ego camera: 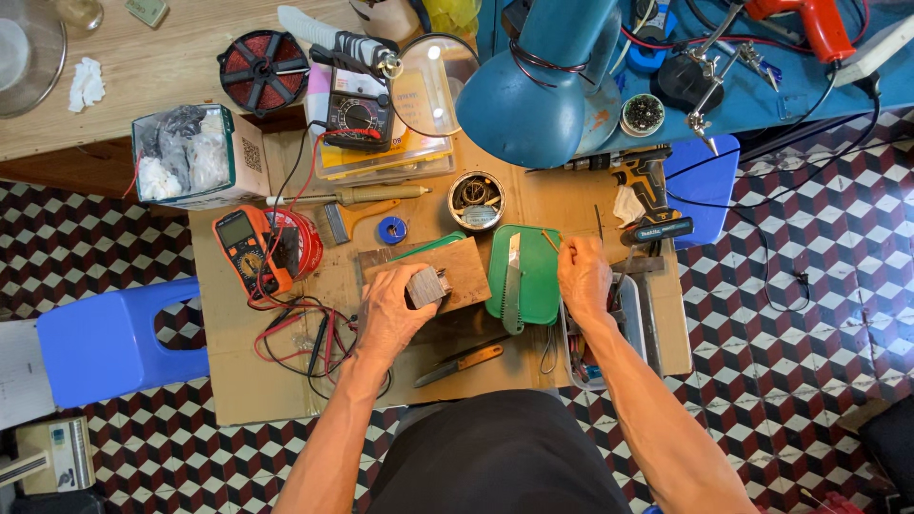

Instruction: The person uses a hammer to tap a small metal electrical component on a wooden block, then connects multimeter probes to test it. They repeatedly tap the component with the hammer and inspect it with a magnifying glass, adjusting wires and the component throughout.

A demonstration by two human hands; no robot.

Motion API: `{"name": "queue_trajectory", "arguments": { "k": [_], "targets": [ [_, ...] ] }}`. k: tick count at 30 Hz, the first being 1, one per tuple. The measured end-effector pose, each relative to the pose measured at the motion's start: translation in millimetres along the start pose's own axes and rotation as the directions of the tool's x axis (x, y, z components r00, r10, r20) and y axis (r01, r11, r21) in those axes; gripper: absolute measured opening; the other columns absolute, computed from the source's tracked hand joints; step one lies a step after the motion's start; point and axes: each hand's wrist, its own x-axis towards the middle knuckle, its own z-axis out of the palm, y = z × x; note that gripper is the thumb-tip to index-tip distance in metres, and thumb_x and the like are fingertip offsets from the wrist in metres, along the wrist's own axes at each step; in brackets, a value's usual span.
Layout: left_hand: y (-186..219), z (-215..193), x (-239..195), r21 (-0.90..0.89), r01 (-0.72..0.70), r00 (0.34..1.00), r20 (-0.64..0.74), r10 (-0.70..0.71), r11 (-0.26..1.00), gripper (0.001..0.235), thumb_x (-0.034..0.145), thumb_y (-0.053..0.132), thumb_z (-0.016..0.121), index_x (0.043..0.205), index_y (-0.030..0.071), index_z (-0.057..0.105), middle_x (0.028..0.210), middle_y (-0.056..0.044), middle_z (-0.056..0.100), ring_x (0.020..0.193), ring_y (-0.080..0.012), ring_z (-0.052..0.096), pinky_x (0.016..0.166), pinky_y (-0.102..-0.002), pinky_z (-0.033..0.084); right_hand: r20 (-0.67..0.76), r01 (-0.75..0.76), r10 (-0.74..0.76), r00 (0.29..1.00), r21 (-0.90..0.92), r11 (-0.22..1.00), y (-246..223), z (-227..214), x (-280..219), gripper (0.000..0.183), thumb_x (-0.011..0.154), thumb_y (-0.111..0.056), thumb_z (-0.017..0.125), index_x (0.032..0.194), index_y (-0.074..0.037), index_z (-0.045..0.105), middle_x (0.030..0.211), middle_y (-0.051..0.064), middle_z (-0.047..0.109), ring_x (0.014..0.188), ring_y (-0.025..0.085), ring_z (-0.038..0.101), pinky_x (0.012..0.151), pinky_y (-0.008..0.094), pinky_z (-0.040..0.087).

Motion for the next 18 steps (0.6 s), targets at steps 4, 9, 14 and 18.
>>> {"name": "queue_trajectory", "arguments": {
  "k": [4,9,14,18],
  "targets": [
    [5.6,-3.8,-1.1,-0.012,-0.001,1.000,-0.002,0.001,1.000,0.061,0.069,0.023,0.086,0.126,0.017,0.064,0.123,-0.007,0.069,0.121,-0.0288,0.058,0.102,-0.046,0.040,0.025,0.159,-0.157,0.987,-0.100,0.982,-1.0,8.2,5.0,0.009,0.093,-0.015,0.065,0.097,-0.007,0.067,0.101,0.016,0.066,0.091,0.040,0.065,0.073,0.051,0.051],
    [18.9,-21.7,-1.0,-0.064,0.045,0.998,0.055,-0.042,0.997,0.090,0.068,0.025,0.088,0.148,0.017,0.047,0.127,-0.016,0.063,0.122,-0.0339,0.055,0.106,-0.049,0.039,0.130,0.254,-0.233,0.964,-0.188,0.949,9.0,12.1,8.4,0.010,0.095,-0.013,0.064,0.100,-0.005,0.062,0.098,0.019,0.065,0.088,0.042,0.064,0.073,0.053,0.050],
    [11.9,-39.5,-35.9,-0.181,-0.002,0.972,-0.233,-0.041,0.983,0.075,0.078,0.024,0.084,0.144,0.010,0.050,0.128,-0.017,0.066,0.121,-0.0314,0.060,0.100,-0.043,0.047,0.102,0.189,-0.178,0.979,-0.104,0.977,26.2,-51.8,-29.4,0.014,0.099,-0.014,0.064,0.095,0.000,0.062,0.095,0.022,0.066,0.087,0.042,0.064,0.076,0.052,0.050],
    [9.3,-13.6,-72.6,-0.501,0.358,0.860,-0.152,-0.488,0.788,0.029,0.094,0.028,0.073,0.116,0.009,0.071,0.099,-0.007,0.080,0.091,-0.0158,0.078,0.082,-0.030,0.060,0.150,-0.028,0.043,0.988,-0.101,0.994,8.0,-104.0,-75.0,0.016,0.098,-0.016,0.072,0.107,-0.003,0.074,0.101,0.018,0.073,0.087,0.031,0.070,0.077,0.042,0.053]
  ]
}}
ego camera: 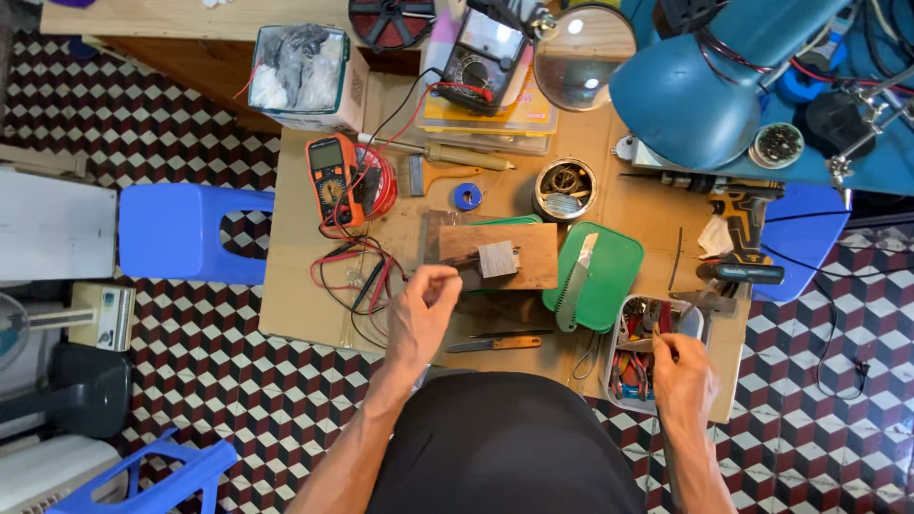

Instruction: The person uses a hammer to tap a small metal electrical component on a wooden block, then connects multimeter probes to test it. They repeatedly tap the component with the hammer and inspect it with a magnifying glass, adjusting wires and the component throughout.

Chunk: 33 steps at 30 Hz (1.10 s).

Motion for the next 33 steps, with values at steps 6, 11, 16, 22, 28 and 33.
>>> {"name": "queue_trajectory", "arguments": {
  "k": [6,11,16,22,28,33],
  "targets": [
    [-15.2,36.2,-27.1,-0.445,0.227,0.959,0.257,-0.119,0.867,0.033,0.092,0.024,0.072,0.115,0.001,0.070,0.094,-0.003,0.074,0.086,-0.0106,0.069,0.079,-0.026,0.056,0.425,-0.332,0.066,0.903,0.590,0.736,-99.2,-3.3,-1.5,0.026,0.099,-0.013,0.065,0.118,0.003,0.072,0.096,0.011,0.076,0.084,0.014,0.070,0.075,0.026,0.055],
    [1.5,31.6,-33.1,-0.659,0.323,0.925,0.371,-0.079,0.679,0.038,0.099,0.031,0.067,0.123,0.003,0.071,0.095,-0.002,0.073,0.088,-0.0073,0.064,0.083,-0.023,0.051,0.695,-0.433,-0.219,0.685,0.630,0.645,-180.9,18.2,1.5,0.030,0.100,-0.015,0.062,0.117,0.007,0.072,0.093,0.012,0.075,0.080,0.015,0.070,0.073,0.027,0.057],
    [2.2,23.6,-38.4,-0.775,0.302,0.953,0.239,-0.185,0.555,0.033,0.093,0.028,0.073,0.114,0.002,0.074,0.094,-0.002,0.074,0.086,-0.0089,0.067,0.082,-0.024,0.054,0.761,-0.364,-0.165,0.628,0.474,0.802,-227.1,22.8,-0.2,0.030,0.097,-0.021,0.066,0.112,0.004,0.073,0.088,0.010,0.076,0.078,0.017,0.072,0.072,0.031,0.059],
    [-27.5,22.8,-19.6,-0.792,0.309,0.927,0.127,-0.353,0.527,0.034,0.091,0.029,0.075,0.112,0.002,0.074,0.093,-0.002,0.073,0.080,-0.0085,0.065,0.073,-0.023,0.053,0.318,0.763,-0.722,0.615,-0.010,0.646,-240.7,29.0,28.3,0.070,0.073,-0.022,0.081,0.135,0.001,0.057,0.126,0.022,0.063,0.114,0.038,0.057,0.093,0.046,0.045],
    [-37.2,26.4,-11.2,-0.815,0.352,0.910,0.185,-0.370,0.459,0.032,0.089,0.027,0.076,0.109,0.002,0.070,0.095,-0.005,0.075,0.081,-0.0114,0.068,0.074,-0.025,0.055,0.583,0.801,-0.606,0.540,-0.137,0.582,-238.1,58.0,60.4,0.054,0.077,-0.021,0.084,0.123,-0.005,0.061,0.118,0.015,0.063,0.118,0.033,0.056,0.102,0.045,0.043],
    [-6.7,25.3,-5.5,-0.840,0.331,0.930,0.213,-0.300,0.430,0.029,0.091,0.025,0.074,0.108,0.003,0.068,0.097,-0.007,0.075,0.086,-0.0142,0.071,0.079,-0.027,0.057,0.217,0.598,-0.646,0.732,0.250,0.762,-228.1,36.9,49.3,0.054,0.077,-0.015,0.084,0.126,-0.003,0.062,0.123,0.015,0.066,0.115,0.033,0.062,0.098,0.042,0.049]
  ]
}}
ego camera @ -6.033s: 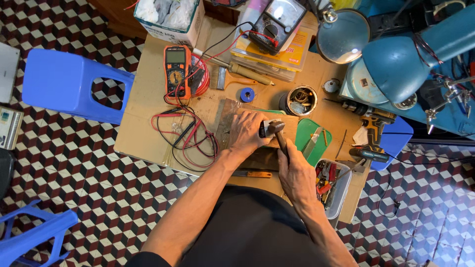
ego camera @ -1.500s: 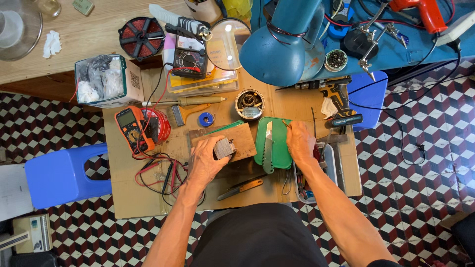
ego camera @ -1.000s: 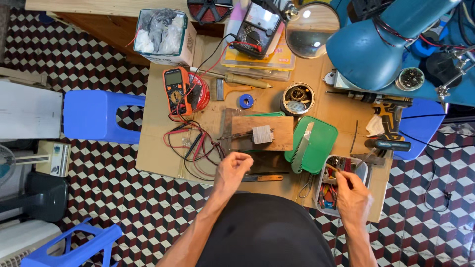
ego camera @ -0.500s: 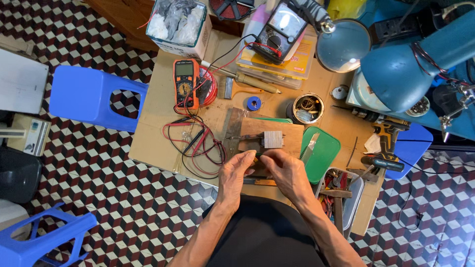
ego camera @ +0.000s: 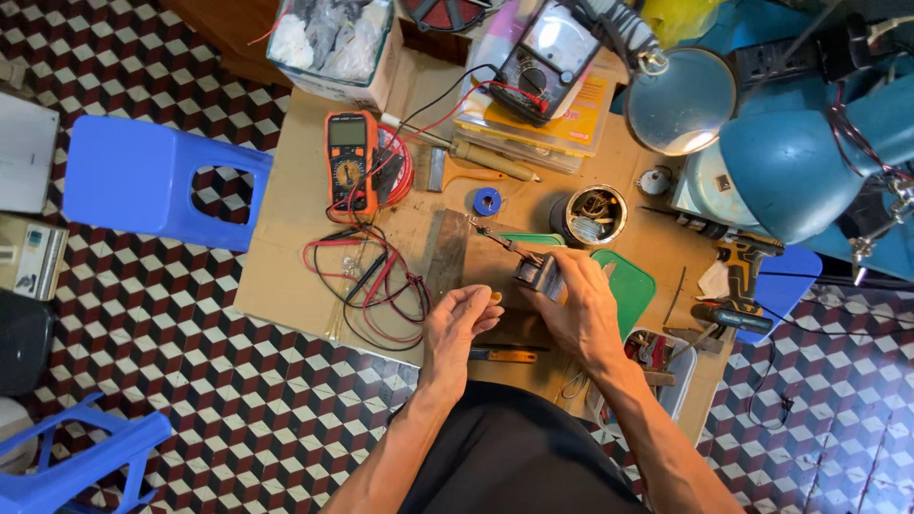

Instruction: The person uses a hammer to tap a small metal electrical component on a wooden block, then connects multimeter probes to test it. They repeatedly tap the component with the hammer and inspect it with a magnifying glass, adjusting wires and the component throughout.

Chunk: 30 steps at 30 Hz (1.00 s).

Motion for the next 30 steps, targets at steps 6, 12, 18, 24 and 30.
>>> {"name": "queue_trajectory", "arguments": {
  "k": [6,12,18,24,30],
  "targets": [
    [27.9,52.5,7.6,0.087,-0.144,0.969,0.214,0.122,0.986,0.026,0.098,0.023,0.070,0.112,0.001,0.070,0.101,-0.005,0.074,0.093,-0.0129,0.070,0.087,-0.028,0.055,-0.091,-0.194,0.210,0.973,0.160,0.968,-3.7,-32.4,-6.5,0.055,0.082,-0.011,0.081,0.131,-0.002,0.060,0.127,0.016,0.064,0.120,0.032,0.062,0.101,0.040,0.050],
    [32.4,83.6,30.7,0.148,-0.148,0.926,0.368,0.085,0.978,0.025,0.101,0.021,0.068,0.114,0.000,0.071,0.103,-0.006,0.075,0.095,-0.0124,0.067,0.092,-0.029,0.053,-0.116,-0.246,0.268,0.956,0.174,0.953,21.3,-46.5,-8.4,0.065,0.075,-0.001,0.073,0.137,-0.004,0.057,0.134,0.016,0.062,0.128,0.032,0.060,0.107,0.039,0.048],
    [16.7,98.1,43.5,0.206,-0.106,0.926,0.378,0.021,0.973,0.022,0.100,0.017,0.067,0.114,0.001,0.069,0.101,-0.007,0.074,0.091,-0.0119,0.069,0.087,-0.028,0.056,-0.168,-0.257,0.288,0.943,0.184,0.949,46.5,-49.5,-15.4,0.064,0.077,-0.005,0.079,0.137,-0.005,0.055,0.135,0.015,0.062,0.127,0.030,0.061,0.107,0.039,0.049],
    [4.8,108.2,44.9,0.250,-0.093,0.919,0.394,-0.014,0.964,0.018,0.100,0.015,0.067,0.113,0.001,0.066,0.098,-0.007,0.074,0.088,-0.0113,0.070,0.086,-0.028,0.057,-0.161,-0.252,0.301,0.940,0.267,0.930,56.5,-59.0,-17.7,0.063,0.083,-0.010,0.082,0.140,-0.007,0.055,0.139,0.014,0.061,0.132,0.028,0.060,0.111,0.039,0.047],
    [2.7,111.2,45.7,0.290,-0.120,0.910,0.414,-0.011,0.950,0.018,0.100,0.013,0.069,0.112,0.001,0.068,0.099,-0.007,0.074,0.089,-0.0124,0.070,0.085,-0.028,0.058,-0.122,-0.335,0.382,0.916,0.294,0.895,59.6,-59.2,-20.8,0.066,0.080,-0.011,0.084,0.140,-0.008,0.056,0.139,0.012,0.063,0.131,0.026,0.060,0.110,0.039,0.046]
  ]
}}
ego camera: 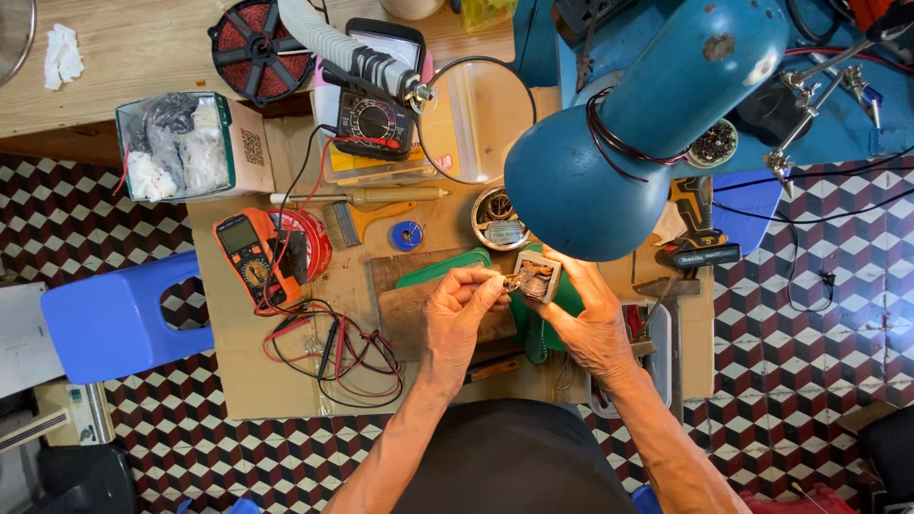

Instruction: The person uses a hammer to tap a small metal electrical component on a wooden block, then connects multimeter probes to test it. They repeatedly tap the component with the hammer and inspect it with a magnifying glass, adjusting wires and the component throughout.

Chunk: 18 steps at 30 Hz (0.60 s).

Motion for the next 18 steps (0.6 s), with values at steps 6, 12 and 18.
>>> {"name": "queue_trajectory", "arguments": {
  "k": [6,12,18],
  "targets": [
    [-2.0,1.0,2.0,0.083,-0.020,0.999,0.042,0.016,0.996,0.018,0.098,0.013,0.069,0.111,0.001,0.068,0.102,-0.008,0.076,0.094,-0.0136,0.072,0.087,-0.028,0.060,0.006,-0.060,0.059,0.998,0.080,0.995,5.0,-0.9,-6.2,0.067,0.078,-0.010,0.084,0.139,-0.008,0.057,0.132,0.009,0.064,0.125,0.021,0.063,0.106,0.034,0.049],
    [-4.1,0.4,-1.6,0.169,-0.022,0.994,0.112,0.003,0.985,0.018,0.098,0.011,0.069,0.112,0.000,0.068,0.103,-0.008,0.075,0.097,-0.0118,0.072,0.089,-0.026,0.061,0.063,-0.165,0.154,0.986,0.235,0.958,13.7,-4.5,-19.7,0.065,0.080,-0.006,0.082,0.140,-0.006,0.055,0.134,0.008,0.060,0.126,0.018,0.060,0.107,0.032,0.050],
    [2.0,0.9,-8.2,0.228,0.048,0.987,0.138,-0.081,0.972,0.015,0.097,0.008,0.070,0.110,0.001,0.069,0.102,-0.005,0.073,0.095,-0.0088,0.069,0.086,-0.025,0.059,0.060,-0.118,0.103,0.993,0.394,0.912,23.6,-5.4,-34.5,0.064,0.084,-0.001,0.077,0.142,-0.002,0.050,0.146,0.009,0.052,0.136,0.020,0.054,0.116,0.034,0.045]
  ]
}}
